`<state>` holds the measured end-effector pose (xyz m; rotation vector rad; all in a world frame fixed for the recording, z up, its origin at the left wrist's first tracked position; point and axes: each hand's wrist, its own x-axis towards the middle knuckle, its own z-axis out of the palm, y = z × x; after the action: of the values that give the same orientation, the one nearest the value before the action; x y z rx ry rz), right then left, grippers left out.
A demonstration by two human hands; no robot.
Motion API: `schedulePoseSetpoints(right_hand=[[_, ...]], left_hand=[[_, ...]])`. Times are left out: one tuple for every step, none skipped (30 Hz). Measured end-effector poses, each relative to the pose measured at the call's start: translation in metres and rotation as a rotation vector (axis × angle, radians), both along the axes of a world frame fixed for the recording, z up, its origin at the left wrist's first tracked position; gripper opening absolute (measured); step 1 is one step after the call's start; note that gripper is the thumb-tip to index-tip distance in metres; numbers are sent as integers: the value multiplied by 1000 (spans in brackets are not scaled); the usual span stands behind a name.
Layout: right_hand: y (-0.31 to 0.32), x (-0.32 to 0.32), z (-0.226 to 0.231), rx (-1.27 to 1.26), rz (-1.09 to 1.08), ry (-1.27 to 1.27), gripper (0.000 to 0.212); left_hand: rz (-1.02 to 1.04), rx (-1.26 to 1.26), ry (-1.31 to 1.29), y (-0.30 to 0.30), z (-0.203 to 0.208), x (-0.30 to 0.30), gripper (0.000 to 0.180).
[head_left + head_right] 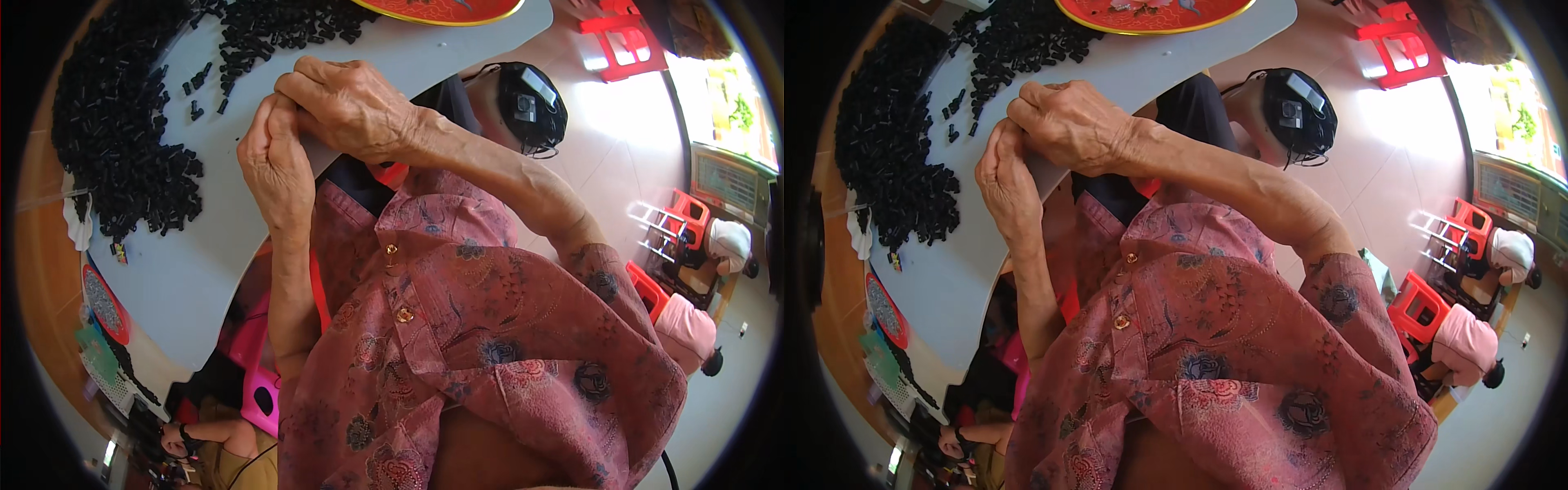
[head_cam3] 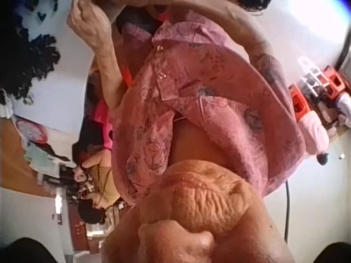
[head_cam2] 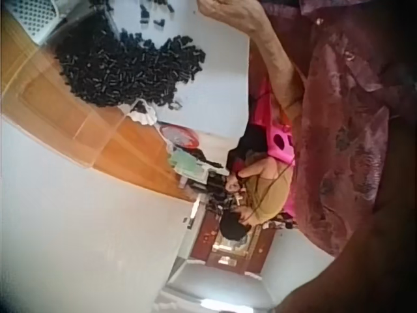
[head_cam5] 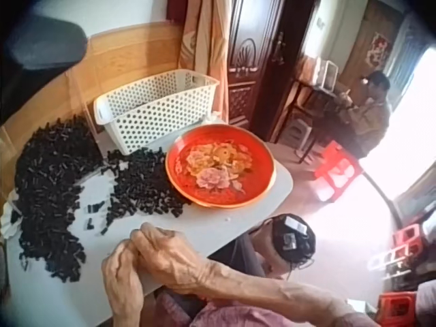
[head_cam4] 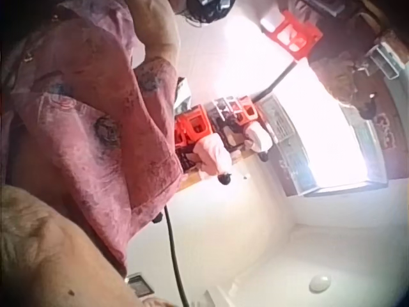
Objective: The person sorts small black industrial components by hand, transferring them from a basket into a red tray on a white table.
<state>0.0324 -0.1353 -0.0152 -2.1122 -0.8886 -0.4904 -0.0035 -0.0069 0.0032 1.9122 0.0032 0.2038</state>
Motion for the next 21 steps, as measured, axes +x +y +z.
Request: schedulePoseSetpoints(right_hand=[[-1, 1, 0, 1, -3, -5, 28], [-4, 2, 1, 40, 25, 45, 28], [-5, 3, 2, 78, 53, 94, 28], [-6, 5, 2, 135, 54, 132, 29], [-7, 5, 2, 137, 58, 124, 29], [-8, 5, 2, 181, 46, 149, 31], [-8, 4, 4, 225, 36, 176, 33], [-8, 3, 5, 254, 28, 176, 36], [-8, 2, 7, 254, 34, 171, 36], [-9, 0, 11, 266, 26, 248, 36], [-10, -1, 13, 279, 18, 326, 36], [-9, 0, 10, 278, 20, 323, 36], [-8, 1, 7, 281, 24, 253, 35], [-8, 3, 5, 284, 29, 183, 35], [-9, 3, 3, 283, 31, 179, 35], [-8, 2, 3, 275, 26, 180, 34], [-8, 2, 2, 266, 22, 181, 33], [-7, 3, 2, 267, 25, 182, 33], [-7, 2, 2, 263, 24, 189, 32], [-6, 1, 1, 259, 23, 196, 31], [-6, 1, -1, 260, 23, 200, 31]], left_hand=[[6, -8, -10, -2, 0, 0, 31], [12, -16, -21, -2, 0, 0, 30], [10, -15, -30, -2, 1, 3, 30], [11, -63, -13, -1, 2, 4, 29], [12, -110, 2, 1, 3, 5, 28], [-28, -149, 55, 5, 6, 5, 28], [-24, -148, 49, 6, 7, 4, 28], [-24, -155, 71, 6, 6, 3, 29], [-25, -162, 93, 6, 5, 2, 29], [-25, -162, 89, 5, 5, 1, 29], [-1, -187, 66, 3, 4, 0, 29], [23, -212, 42, 2, 2, -1, 29], [24, -212, 37, 3, -1, 0, 29], [5, -225, 22, 4, -5, 0, 29], [-13, -237, 7, 4, -7, 1, 29], [-10, -237, 5, 4, -6, 1, 29], [-8, -227, -10, 2, -5, 1, 29], [-7, -217, -24, 1, -4, 2, 28], [-6, -217, -21, 1, -4, 2, 28], [-7, -194, -31, 0, -4, 3, 28], [-8, -171, -42, 0, -4, 5, 27]])
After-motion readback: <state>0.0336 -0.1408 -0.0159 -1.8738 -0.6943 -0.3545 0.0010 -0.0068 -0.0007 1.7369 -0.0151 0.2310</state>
